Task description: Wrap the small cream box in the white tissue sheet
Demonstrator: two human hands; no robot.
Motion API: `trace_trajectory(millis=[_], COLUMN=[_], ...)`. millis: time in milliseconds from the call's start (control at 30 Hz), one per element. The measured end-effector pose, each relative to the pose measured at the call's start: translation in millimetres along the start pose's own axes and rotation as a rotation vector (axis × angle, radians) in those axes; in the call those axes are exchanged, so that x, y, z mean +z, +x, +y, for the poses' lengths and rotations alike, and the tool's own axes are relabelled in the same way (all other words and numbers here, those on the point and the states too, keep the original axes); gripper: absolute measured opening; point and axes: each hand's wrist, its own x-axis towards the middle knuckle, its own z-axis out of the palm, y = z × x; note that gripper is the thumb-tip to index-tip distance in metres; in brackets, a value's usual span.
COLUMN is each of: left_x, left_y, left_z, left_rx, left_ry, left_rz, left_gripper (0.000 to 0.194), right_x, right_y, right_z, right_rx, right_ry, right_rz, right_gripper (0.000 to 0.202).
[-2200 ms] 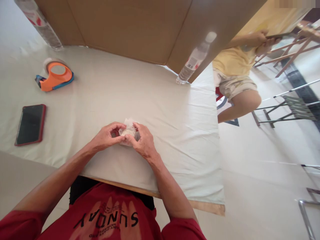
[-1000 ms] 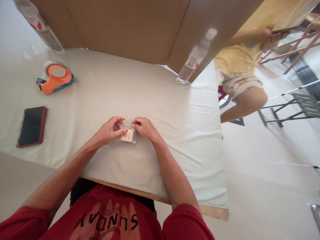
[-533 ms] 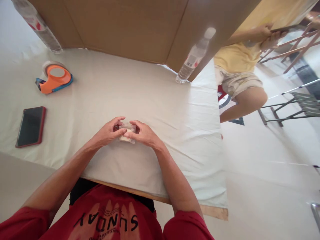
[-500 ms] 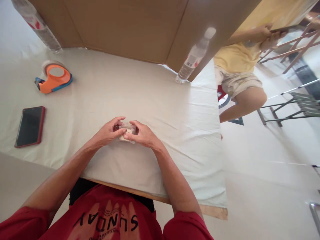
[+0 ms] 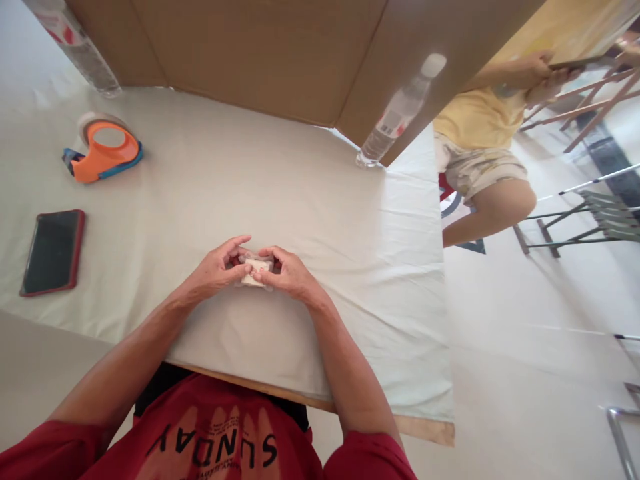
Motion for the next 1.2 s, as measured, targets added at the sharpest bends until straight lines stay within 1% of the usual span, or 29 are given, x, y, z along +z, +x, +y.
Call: trace_trajectory(millis=[133,300,367,533,667,800,867,967,1067,1133,1200], left_x=[1.4,2.5,2.9,3.7,5.0,5.2,4.8,4.7,5.8,6.8,7.4], left_y=[0,-1,0,1,1,1,1,0,0,0,1], left_z=[-1,0,1,0,-4,-6,-5,-3,-2,-2,-2], left_rx=[-0.01,-0.012,-0.006,0.004,0.027,0.04,0.043,0.033,0.02,0.019,0.019], left_ry=[-0.057,-0.03,-0.007,0.002,-0.002,0.018,0.024,0.027,0.056,0.101,0.138], left_rz=[0.006,0.001,0.009,0.015,0.023,0.032,0.028,0.017,0.036,0.06,0.076], left_gripper=[0.083,0.083,0.08,0.075,0.074,0.076,0.076,0.076,0.072,0.066,0.059], right_x=[1,9,13,20,19,13,12,16,20,21,19], right_y=[1,8,11,13,12,13,14,15,16,16,16], right_z=[-2,-2,-2,-3,-5,-10,-12,-12,-8,-5,-4], right_rx=[-0.014,-0.067,-0.065,-0.053,-0.049,-0.043,-0.024,-0.005,-0.014,-0.012,-0.008], right_ry=[-0.051,-0.054,-0.057,-0.055,-0.068,-0.051,-0.046,-0.018,0.013,0.029,0.043], right_rz=[0.049,0.217,0.252,0.28,0.304,0.226,0.198,0.261,0.325,0.323,0.289], right_gripper=[0.043,0.034,0.029,0.023,0.022,0.027,0.023,0.019,0.018,0.019,0.019])
